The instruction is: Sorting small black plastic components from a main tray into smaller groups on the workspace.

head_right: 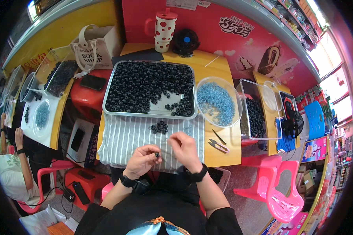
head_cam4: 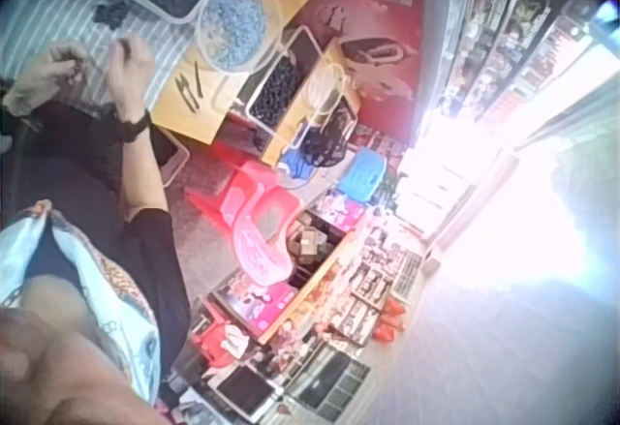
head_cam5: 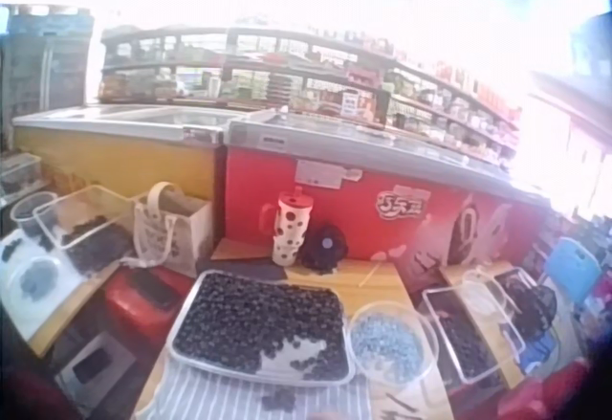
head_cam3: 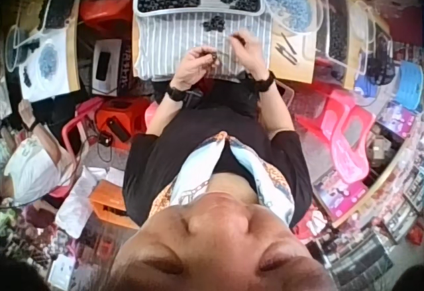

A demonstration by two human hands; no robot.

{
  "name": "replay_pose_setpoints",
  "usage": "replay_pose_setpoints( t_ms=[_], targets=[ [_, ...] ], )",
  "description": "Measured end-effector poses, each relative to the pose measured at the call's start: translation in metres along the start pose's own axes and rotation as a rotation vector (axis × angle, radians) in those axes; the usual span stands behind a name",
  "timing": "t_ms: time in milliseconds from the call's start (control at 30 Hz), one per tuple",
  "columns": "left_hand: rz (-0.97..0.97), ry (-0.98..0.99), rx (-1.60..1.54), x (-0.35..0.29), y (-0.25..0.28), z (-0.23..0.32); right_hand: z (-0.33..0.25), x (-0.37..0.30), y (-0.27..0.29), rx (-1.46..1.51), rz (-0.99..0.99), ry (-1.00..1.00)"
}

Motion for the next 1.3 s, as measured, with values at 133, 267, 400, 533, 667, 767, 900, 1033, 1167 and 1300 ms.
replay_pose_setpoints(
  t_ms=[133, 267, 400, 533, 667, 767, 900, 1033, 1167, 1300],
  targets=[
    [0.007, -0.023, -0.006, 0.002, 0.001, 0.000, -0.021, 0.022, -0.012, -0.510, 0.033, 0.258],
    [0.000, -0.033, 0.005, 0.002, 0.004, -0.002, -0.002, 0.036, -0.025, -0.618, -0.049, 0.215],
    [-0.005, -0.035, 0.025, 0.001, 0.003, 0.000, -0.009, 0.037, -0.031, -0.640, -0.065, 0.205],
    [0.003, -0.035, 0.012, 0.001, -0.001, 0.003, -0.015, 0.030, -0.036, -0.692, -0.066, 0.236],
    [0.019, -0.048, 0.014, 0.000, 0.000, 0.002, -0.016, 0.024, -0.021, -0.611, -0.038, 0.285],
    [0.028, -0.040, 0.010, 0.001, 0.000, 0.002, -0.015, 0.006, 0.000, -0.442, -0.125, 0.246],
    [0.027, -0.054, 0.022, 0.001, 0.000, 0.001, 0.000, -0.020, 0.001, -0.400, -0.158, 0.230],
    [0.028, -0.067, 0.030, 0.002, -0.001, 0.001, -0.003, -0.028, 0.002, -0.189, -0.054, 0.235],
    [0.034, -0.078, 0.039, 0.002, -0.003, 0.001, -0.014, -0.037, -0.004, 0.337, -0.088, 0.035],
    [0.041, -0.057, 0.028, 0.001, -0.003, 0.002, -0.017, -0.041, -0.011, 0.459, -0.079, -0.010]
  ],
)
Point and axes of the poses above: each hand's wrist, its own x-axis towards the middle knuckle, its own y-axis out of the back of the hand, z = x × y, the point moved 3 cm from there along x, towards the middle knuckle, and after that the axes turned 4 degrees about z, right-handed, at the moved point
